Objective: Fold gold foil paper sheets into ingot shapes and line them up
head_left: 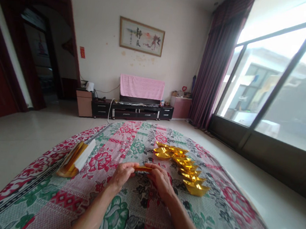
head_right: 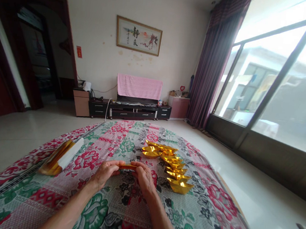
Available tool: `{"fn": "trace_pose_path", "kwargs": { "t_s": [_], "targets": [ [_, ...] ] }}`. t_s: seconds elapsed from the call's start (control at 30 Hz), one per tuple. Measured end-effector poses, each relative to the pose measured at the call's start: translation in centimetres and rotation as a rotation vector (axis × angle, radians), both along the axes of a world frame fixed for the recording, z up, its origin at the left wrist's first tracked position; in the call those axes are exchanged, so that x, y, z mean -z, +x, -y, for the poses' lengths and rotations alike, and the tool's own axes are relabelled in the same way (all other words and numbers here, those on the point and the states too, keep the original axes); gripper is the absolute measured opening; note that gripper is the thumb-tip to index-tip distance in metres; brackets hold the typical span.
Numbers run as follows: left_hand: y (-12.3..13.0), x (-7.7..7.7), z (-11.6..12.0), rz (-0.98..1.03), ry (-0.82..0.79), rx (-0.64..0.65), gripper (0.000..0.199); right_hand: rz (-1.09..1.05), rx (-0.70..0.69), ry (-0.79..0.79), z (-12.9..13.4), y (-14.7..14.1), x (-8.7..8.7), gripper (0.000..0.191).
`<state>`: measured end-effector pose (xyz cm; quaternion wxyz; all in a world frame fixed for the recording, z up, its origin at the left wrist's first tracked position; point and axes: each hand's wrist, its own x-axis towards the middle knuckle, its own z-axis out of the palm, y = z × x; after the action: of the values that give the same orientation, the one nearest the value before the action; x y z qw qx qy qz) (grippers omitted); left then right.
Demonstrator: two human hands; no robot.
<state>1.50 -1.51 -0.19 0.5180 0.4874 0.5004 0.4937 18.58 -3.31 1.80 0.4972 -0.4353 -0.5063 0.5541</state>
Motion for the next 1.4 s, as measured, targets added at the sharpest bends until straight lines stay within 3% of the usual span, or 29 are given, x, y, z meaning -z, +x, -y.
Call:
{"fn": "trace_pose_path", "kwargs": {
  "t_s": [0.43,0.63,0.97,1.4],
  "targets": [
    [0.5,-0.8,0.3,-0.03,0.008,-0.017,0.03,-0.041,0.05,0.035,0.1,-0.2,0.2,0.029],
    [0.4,-0.4,0.2,-0.067,0.011,0.007,0.025,0.049,0.007,0.054,-0.4,0.0,0.7,0.03],
    [0.4,0.1,-0.1,-0.038,0.017,0.047,0.038,0.078,-0.001,0.056,-0.8,0.0,1.3,0.037],
    [0.6,0.6,-0.4,-0.102,0.031,0.001,0.035,0.103,0.015,0.053,-1.0,-0.1,1.7,0.036]
  ]
}}
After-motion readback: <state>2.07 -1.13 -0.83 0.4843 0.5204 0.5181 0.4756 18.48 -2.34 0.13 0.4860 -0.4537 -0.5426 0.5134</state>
